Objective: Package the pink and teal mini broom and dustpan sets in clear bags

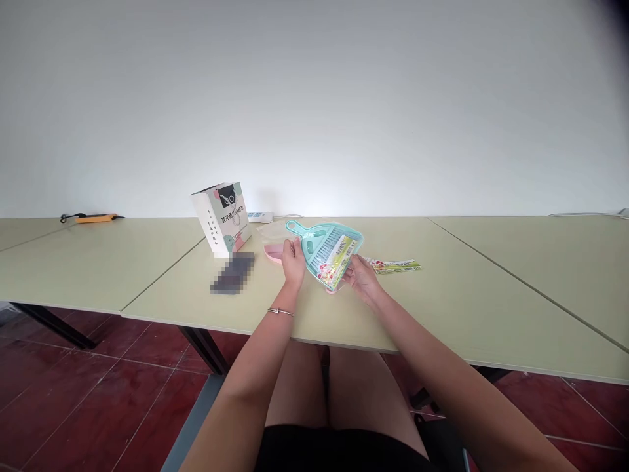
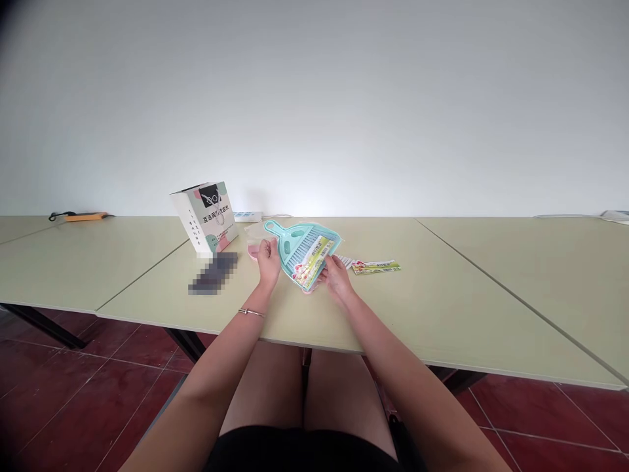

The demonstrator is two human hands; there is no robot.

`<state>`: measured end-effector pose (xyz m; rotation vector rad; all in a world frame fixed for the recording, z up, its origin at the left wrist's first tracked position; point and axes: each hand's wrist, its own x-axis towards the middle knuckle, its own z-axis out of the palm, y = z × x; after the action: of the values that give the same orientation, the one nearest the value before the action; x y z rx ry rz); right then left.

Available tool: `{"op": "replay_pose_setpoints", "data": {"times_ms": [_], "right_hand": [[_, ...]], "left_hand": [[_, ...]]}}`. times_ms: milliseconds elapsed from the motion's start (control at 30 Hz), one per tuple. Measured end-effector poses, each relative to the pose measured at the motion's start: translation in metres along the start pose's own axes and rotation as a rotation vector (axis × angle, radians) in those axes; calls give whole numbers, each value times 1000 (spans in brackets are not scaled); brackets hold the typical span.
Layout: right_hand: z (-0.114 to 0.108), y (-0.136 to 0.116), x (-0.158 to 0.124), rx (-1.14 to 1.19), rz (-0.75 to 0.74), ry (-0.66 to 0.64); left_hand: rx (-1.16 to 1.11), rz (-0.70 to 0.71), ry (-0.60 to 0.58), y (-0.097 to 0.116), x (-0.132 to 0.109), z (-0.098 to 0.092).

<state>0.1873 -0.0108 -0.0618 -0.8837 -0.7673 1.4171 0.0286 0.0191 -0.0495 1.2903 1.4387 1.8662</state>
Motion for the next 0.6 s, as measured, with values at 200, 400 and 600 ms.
{"op": "replay_pose_setpoints", "data": {"times_ms": [200,400,600], "right_hand": [[-3,-13,-7,306,143,-58],[-3,-6,-2,384,142,30],[-13,-2,7,358,116,128]], "left_hand": [[320,331,14,21,5,10],[59,198,-7,30,17,33],[-83,247,-220,43,21,34]]}}
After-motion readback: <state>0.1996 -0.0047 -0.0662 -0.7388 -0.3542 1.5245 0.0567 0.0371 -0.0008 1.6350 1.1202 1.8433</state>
